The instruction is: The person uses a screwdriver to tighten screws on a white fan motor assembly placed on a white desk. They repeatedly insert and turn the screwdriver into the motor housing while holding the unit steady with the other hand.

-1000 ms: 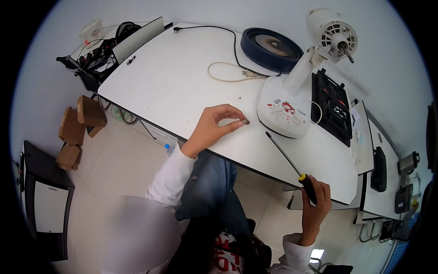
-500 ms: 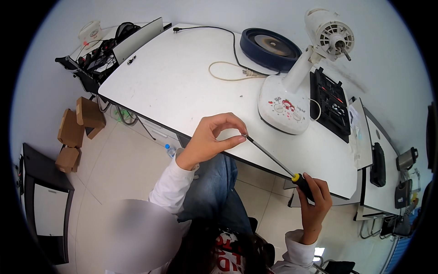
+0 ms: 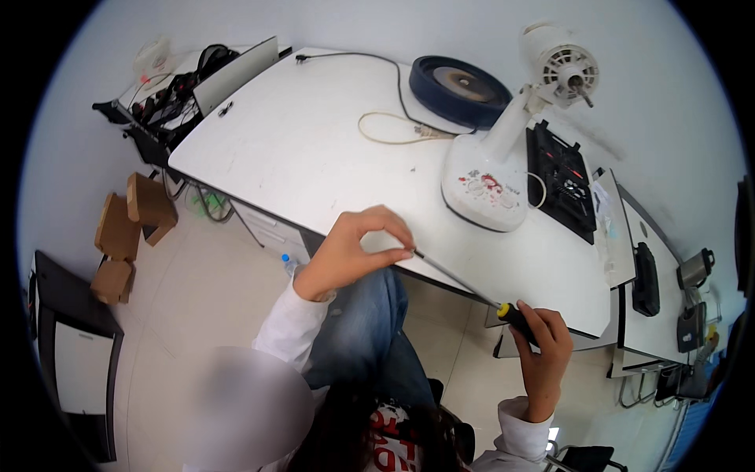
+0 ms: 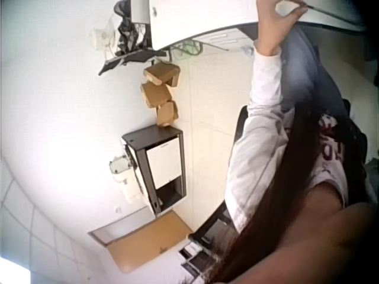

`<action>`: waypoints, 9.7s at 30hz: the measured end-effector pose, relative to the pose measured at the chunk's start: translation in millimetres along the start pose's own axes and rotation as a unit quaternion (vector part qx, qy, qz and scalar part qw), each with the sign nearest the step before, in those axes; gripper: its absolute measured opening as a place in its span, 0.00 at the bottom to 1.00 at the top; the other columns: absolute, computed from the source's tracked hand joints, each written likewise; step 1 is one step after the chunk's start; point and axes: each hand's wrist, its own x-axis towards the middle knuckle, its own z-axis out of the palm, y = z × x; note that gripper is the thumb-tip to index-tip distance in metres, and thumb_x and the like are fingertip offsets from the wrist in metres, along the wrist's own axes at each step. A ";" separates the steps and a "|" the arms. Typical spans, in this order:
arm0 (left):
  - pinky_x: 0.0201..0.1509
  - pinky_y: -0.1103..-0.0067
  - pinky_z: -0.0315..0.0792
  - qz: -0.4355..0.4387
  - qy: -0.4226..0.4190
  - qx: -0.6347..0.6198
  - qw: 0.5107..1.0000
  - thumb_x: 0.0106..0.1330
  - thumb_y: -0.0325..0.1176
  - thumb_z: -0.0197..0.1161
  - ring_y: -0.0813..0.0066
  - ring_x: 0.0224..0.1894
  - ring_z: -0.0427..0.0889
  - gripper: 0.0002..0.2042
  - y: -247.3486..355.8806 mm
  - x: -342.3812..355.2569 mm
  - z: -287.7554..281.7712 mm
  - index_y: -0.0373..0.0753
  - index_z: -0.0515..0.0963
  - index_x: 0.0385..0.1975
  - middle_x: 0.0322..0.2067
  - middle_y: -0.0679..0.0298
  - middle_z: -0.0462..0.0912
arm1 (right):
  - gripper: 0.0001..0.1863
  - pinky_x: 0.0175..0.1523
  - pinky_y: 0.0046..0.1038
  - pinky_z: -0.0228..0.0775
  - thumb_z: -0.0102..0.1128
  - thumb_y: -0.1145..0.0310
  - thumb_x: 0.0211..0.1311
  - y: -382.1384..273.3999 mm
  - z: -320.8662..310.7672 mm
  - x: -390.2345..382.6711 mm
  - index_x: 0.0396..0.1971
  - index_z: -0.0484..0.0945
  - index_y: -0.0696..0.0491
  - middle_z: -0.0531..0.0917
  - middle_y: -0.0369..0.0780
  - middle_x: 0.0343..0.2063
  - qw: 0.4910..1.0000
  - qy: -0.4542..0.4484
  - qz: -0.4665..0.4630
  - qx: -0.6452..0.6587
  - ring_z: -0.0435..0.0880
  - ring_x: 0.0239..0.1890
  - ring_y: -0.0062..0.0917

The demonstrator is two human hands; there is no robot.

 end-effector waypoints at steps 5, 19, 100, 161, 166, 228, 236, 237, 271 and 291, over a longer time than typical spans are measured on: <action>0.49 0.76 0.71 -0.006 0.021 -0.089 0.996 0.51 0.17 0.67 0.70 0.40 0.79 0.07 -5.3 -4.1 4.7 0.31 0.80 0.29 0.33 0.57 0.82 | 0.29 0.37 0.29 0.71 0.71 0.77 0.42 -9.7 -11.1 -0.2 0.49 0.77 0.47 0.72 0.40 0.40 0.991 -0.079 0.071 0.081 0.78 0.33 0.31; 0.54 0.77 0.68 -0.019 0.109 -0.177 0.978 0.55 0.24 0.66 0.74 0.48 0.75 0.34 -10.5 32.4 44.1 0.34 0.59 0.63 0.45 0.57 0.78 | 0.23 0.46 0.29 0.70 0.68 0.81 0.41 2.8 -39.3 7.8 0.41 0.74 0.56 0.78 0.44 0.38 0.975 0.206 0.043 0.062 0.78 0.41 0.35; 0.54 0.66 0.67 0.192 0.212 0.147 0.947 0.53 0.22 0.60 0.45 0.52 0.69 0.30 -104.5 300.9 117.5 0.34 0.60 0.59 0.50 0.48 0.66 | 0.21 0.27 0.29 0.68 0.65 0.63 0.50 -21.8 -109.8 170.4 0.42 0.71 0.55 0.71 0.41 0.37 0.898 0.196 -0.067 -0.388 0.76 0.25 0.33; 0.42 0.60 0.72 0.110 0.227 0.187 0.949 0.53 0.29 0.64 0.45 0.44 0.76 0.25 -85.2 301.5 120.5 0.43 0.62 0.50 0.47 0.54 0.69 | 0.14 0.20 0.17 0.62 0.51 0.60 0.68 -18.8 -95.6 189.9 0.39 0.64 0.57 0.73 0.40 0.34 0.576 -0.108 0.328 0.741 0.68 0.22 0.17; 0.40 0.60 0.73 0.099 0.212 0.207 0.950 0.54 0.30 0.64 0.47 0.43 0.77 0.26 -82.2 301.6 119.1 0.43 0.62 0.51 0.47 0.56 0.69 | 0.16 0.15 0.15 0.53 0.58 0.61 0.65 -7.2 -121.9 191.4 0.39 0.66 0.58 0.72 0.40 0.33 0.718 -0.111 0.357 0.587 0.68 0.21 0.16; 0.48 0.70 0.72 -0.085 0.051 0.438 0.894 0.56 0.35 0.65 0.63 0.45 0.76 0.11 -133.5 114.1 -21.4 0.44 0.81 0.39 0.41 0.62 0.78 | 0.19 0.16 0.14 0.53 0.51 0.59 0.66 5.7 -27.5 92.1 0.50 0.64 0.56 0.74 0.41 0.31 0.820 0.020 0.210 0.531 0.64 0.13 0.13; 0.45 0.71 0.75 -0.086 0.081 0.440 0.890 0.57 0.31 0.64 0.63 0.42 0.79 0.04 -137.1 119.5 -4.9 0.43 0.84 0.30 0.34 0.62 0.82 | 0.19 0.24 0.17 0.62 0.56 0.64 0.63 26.6 -40.2 25.3 0.48 0.65 0.57 0.77 0.43 0.31 0.839 -0.040 0.262 0.476 0.70 0.19 0.15; 0.44 0.73 0.75 -0.075 0.082 0.339 0.934 0.58 0.30 0.64 0.66 0.40 0.80 0.04 -127.9 114.9 -5.1 0.40 0.83 0.31 0.34 0.61 0.83 | 0.18 0.28 0.19 0.65 0.58 0.67 0.61 24.5 -40.4 23.6 0.47 0.66 0.58 0.77 0.43 0.32 0.879 -0.035 0.245 0.407 0.73 0.22 0.18; 0.47 0.73 0.72 0.159 0.144 -0.336 0.917 0.52 0.20 0.70 0.65 0.41 0.78 0.09 40.7 -39.8 5.8 0.35 0.77 0.31 0.33 0.57 0.80 | 0.29 0.45 0.28 0.72 0.64 0.90 0.37 -29.3 -30.7 15.0 0.45 0.74 0.53 0.81 0.46 0.40 0.985 0.041 -0.123 0.116 0.80 0.41 0.35; 0.47 0.71 0.70 0.059 0.166 -0.295 0.939 0.45 0.26 0.76 0.64 0.41 0.78 0.12 43.0 -61.3 2.5 0.40 0.77 0.24 0.27 0.62 0.80 | 0.31 0.37 0.27 0.70 0.67 0.86 0.31 -33.6 -27.9 15.5 0.43 0.77 0.51 0.82 0.42 0.39 0.986 0.048 -0.130 0.093 0.80 0.34 0.34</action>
